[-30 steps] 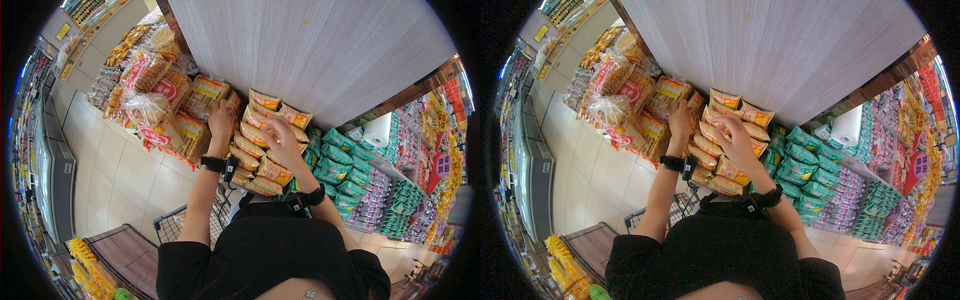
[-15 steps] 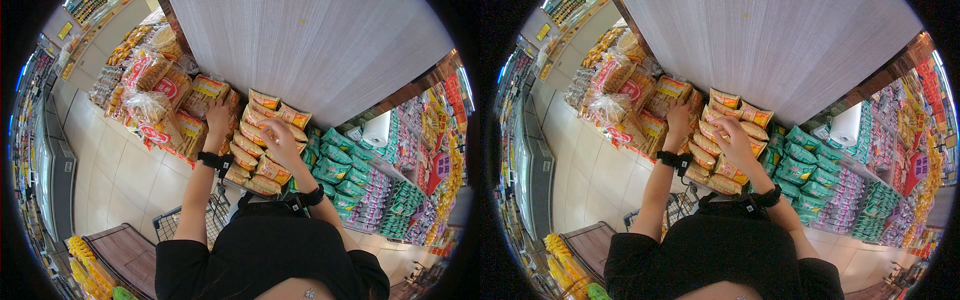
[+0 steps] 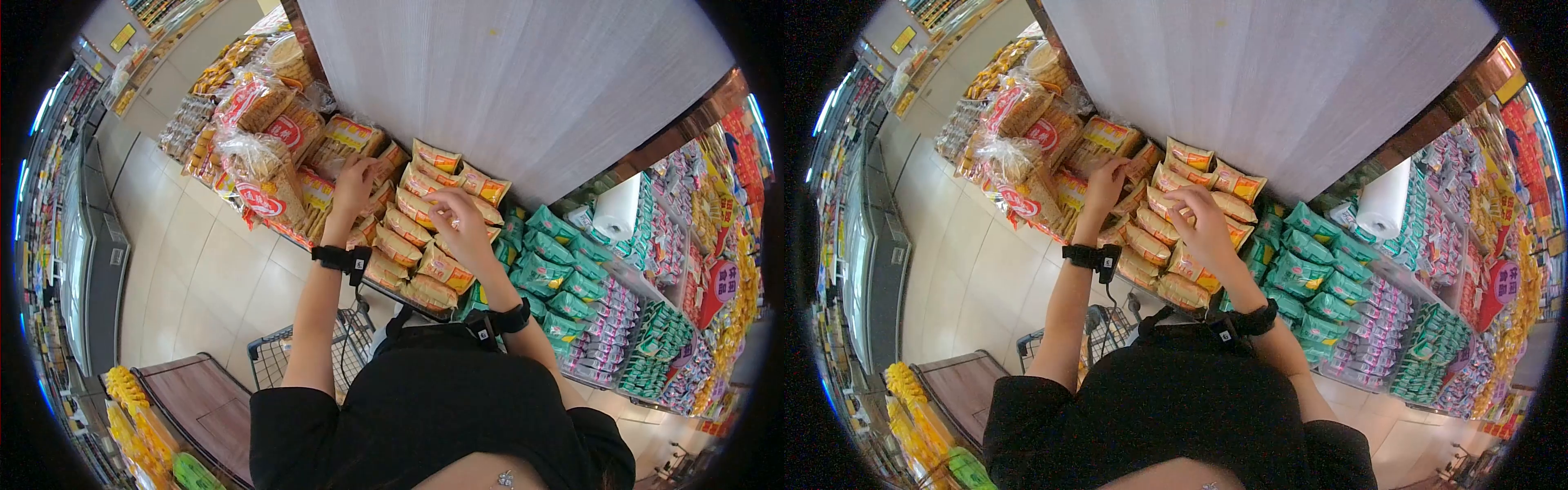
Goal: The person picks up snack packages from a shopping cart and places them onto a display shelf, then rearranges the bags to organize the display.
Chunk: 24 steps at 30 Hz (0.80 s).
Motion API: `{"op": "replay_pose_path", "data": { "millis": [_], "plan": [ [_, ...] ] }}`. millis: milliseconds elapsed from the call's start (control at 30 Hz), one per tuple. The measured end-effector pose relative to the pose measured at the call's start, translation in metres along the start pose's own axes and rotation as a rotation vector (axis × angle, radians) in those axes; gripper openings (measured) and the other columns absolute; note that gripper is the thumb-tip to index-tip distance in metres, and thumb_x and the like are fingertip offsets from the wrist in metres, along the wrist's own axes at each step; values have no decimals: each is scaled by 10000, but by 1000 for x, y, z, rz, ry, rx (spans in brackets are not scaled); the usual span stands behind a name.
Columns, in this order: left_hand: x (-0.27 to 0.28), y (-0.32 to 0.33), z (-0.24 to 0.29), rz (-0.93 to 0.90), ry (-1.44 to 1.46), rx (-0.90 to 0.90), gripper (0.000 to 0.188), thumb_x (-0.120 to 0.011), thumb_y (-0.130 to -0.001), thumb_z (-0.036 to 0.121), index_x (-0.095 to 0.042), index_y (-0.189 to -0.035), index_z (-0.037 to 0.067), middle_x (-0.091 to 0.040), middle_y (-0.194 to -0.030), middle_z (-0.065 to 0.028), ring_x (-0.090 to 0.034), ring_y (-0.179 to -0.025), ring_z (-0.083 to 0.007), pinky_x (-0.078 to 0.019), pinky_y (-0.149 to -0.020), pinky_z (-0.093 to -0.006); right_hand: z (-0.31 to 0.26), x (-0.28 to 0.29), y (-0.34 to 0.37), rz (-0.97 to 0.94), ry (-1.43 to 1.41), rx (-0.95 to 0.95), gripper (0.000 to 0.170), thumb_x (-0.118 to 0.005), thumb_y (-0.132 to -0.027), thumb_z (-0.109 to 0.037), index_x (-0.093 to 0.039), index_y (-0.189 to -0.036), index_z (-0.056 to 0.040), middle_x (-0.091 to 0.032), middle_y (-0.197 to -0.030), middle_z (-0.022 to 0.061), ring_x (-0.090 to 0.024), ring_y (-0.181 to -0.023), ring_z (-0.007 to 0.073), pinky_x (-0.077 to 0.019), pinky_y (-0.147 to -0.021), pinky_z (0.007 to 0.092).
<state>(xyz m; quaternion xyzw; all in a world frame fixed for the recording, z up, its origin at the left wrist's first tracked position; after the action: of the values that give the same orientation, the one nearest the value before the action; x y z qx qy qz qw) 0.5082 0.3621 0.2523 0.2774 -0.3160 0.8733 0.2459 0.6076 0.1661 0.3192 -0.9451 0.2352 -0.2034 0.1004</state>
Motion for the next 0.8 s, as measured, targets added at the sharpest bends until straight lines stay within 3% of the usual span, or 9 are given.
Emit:
{"op": "replay_pose_path", "data": {
  "millis": [67,267,400,433,567,800],
  "plan": [
    [22,8,15,25,124,122,174,-546,-782,-36,-618,-931,18,-562,-844,-120,-573,-778,-267,-453,-708,-343,-1,-3,2,-10,-19,-4,199,-561,-822,-38,-585,-1019,-33,-543,-1020,77,-581,-846,143,-462,-728,267],
    [80,46,39,295,158,-59,157,-514,-798,-53,-608,-907,10,-564,-853,-110,-564,-786,-231,-446,-697,-275,-10,-22,8,-120,-61,3,206,-558,-827,-73,-581,-1027,-28,-550,-1025,102,-585,-844,177,-477,-741,293],
    [106,103,19,486,274,189,162,-500,-795,-52,-613,-893,12,-570,-837,-91,-561,-789,-198,-440,-702,-273,-13,-44,19,-251,-91,13,203,-557,-833,-101,-581,-1016,-19,-578,-962,101,-586,-844,188,-469,-750,295],
    [115,119,18,535,128,190,174,-479,-797,-49,-615,-892,4,-574,-827,-78,-556,-744,-157,-438,-659,-251,-17,-49,24,-273,-80,8,196,-555,-837,-115,-584,-1005,-19,-593,-916,96,-584,-844,189,-462,-755,295],
    [123,198,-14,745,346,412,170,-446,-846,18,-610,-891,2,-600,-801,-52,-519,-628,-89,-397,-586,-218,-22,-77,45,-446,-110,29,184,-550,-832,-88,-586,-998,-17,-598,-906,95,-589,-839,192,-462,-755,290],
    [131,344,-13,1086,385,728,169,-437,-847,15,-601,-875,-12,-581,-793,-60,-506,-624,-87,-414,-580,-224,-34,-135,100,-778,-165,92,190,-559,-833,-66,-596,-1013,-20,-603,-907,83,-587,-839,157,-469,-752,271]
  ]
}}
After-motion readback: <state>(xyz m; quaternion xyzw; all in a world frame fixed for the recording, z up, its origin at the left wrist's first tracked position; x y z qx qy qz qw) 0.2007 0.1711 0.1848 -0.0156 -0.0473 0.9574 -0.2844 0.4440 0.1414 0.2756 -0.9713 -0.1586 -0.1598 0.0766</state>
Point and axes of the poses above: each hand's wrist, its own y-axis away from the middle knuckle, its own x-axis out of the back of the hand, z = x × y, the point moved 7 cm from there along -y, towards the middle knuckle
